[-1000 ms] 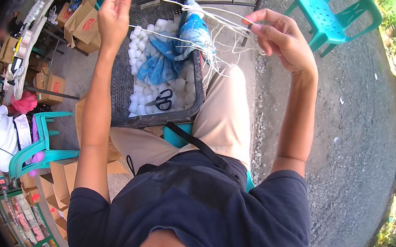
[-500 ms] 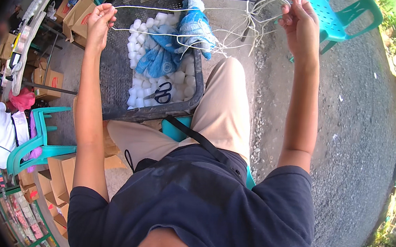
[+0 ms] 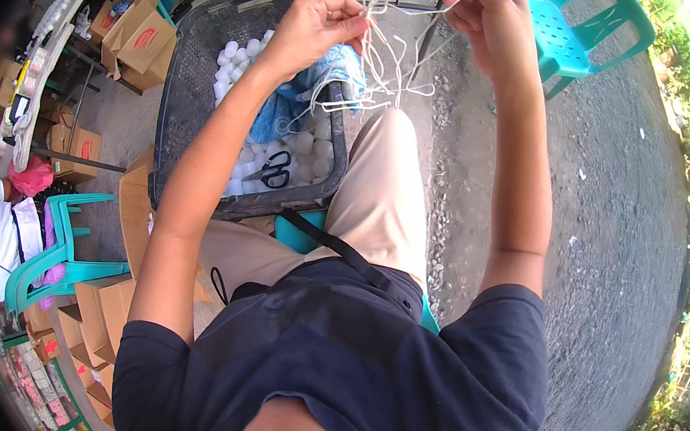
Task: The person threads white cotton balls onto a string, ties knots between them, and uses scissors to trim the string. They wipe the cotton balls with a blue cloth and apply glue from a yellow tube to secure the knots. The person repeats this process with multiple cotton balls from a basket on their lap.
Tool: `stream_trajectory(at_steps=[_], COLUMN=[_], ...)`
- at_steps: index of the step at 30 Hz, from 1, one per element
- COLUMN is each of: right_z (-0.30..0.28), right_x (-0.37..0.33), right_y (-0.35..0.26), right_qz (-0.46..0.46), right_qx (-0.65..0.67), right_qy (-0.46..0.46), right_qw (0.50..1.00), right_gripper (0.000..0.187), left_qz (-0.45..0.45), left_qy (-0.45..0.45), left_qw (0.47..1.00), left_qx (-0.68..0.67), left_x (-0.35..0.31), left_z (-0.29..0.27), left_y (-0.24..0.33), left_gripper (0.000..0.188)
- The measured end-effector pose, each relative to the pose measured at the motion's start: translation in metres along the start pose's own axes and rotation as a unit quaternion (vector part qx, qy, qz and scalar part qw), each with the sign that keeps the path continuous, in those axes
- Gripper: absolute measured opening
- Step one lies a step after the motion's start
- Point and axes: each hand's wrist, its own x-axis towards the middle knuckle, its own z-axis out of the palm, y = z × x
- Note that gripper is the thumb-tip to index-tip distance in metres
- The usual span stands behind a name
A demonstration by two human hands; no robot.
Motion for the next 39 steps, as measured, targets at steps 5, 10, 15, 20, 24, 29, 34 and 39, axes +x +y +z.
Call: stream_trajectory(at_steps=[5,10,15,20,24,29,34,39], right_z=[-0.049,-0.102,-0.133,-0.163,-0.123,0.015,0.101,0.078], right_x=[-0.002,0.013,0.031,0.038,0.050,0.044,0.035,0.050], right_y=[0.008,0.003,-0.003,0.017,0.045,0.059,0.046,0.086], right_qz=[-0.057,-0.076,-0.099,-0.108,-0.151,-0.196,-0.206,-0.222], right_qx=[-0.287,-0.121,-0.077,-0.347,-0.552,-0.378,-0.403,-0.522], right_qy=[0.038,0.054,0.115,0.183,0.008,-0.159,-0.133,-0.196], right_qw=[0.955,0.988,0.985,0.913,0.820,0.891,0.882,0.800], right_gripper=[0.013,0.008,0.007,0.026,0.028,0.023,0.025,0.029], left_qz=[-0.075,-0.090,-0.085,-0.086,-0.055,-0.059,-0.044,-0.043], left_qy=[0.029,0.090,0.132,0.164,0.130,0.118,0.095,0.089], left_qw=[0.993,0.989,0.981,0.968,0.977,0.981,0.980,0.977], left_qx=[-0.082,-0.070,-0.116,-0.168,-0.160,-0.141,-0.170,-0.189], left_x=[-0.009,-0.020,-0.029,-0.047,-0.040,-0.044,-0.051,-0.057], left_z=[-0.046,-0.074,-0.120,-0.155,-0.140,-0.127,-0.132,-0.137], left_y=[0.009,0.010,0.014,0.023,0.030,0.046,0.052,0.055], left_gripper=[0.014,0.013,0.011,0.014,0.017,0.019,0.019,0.019])
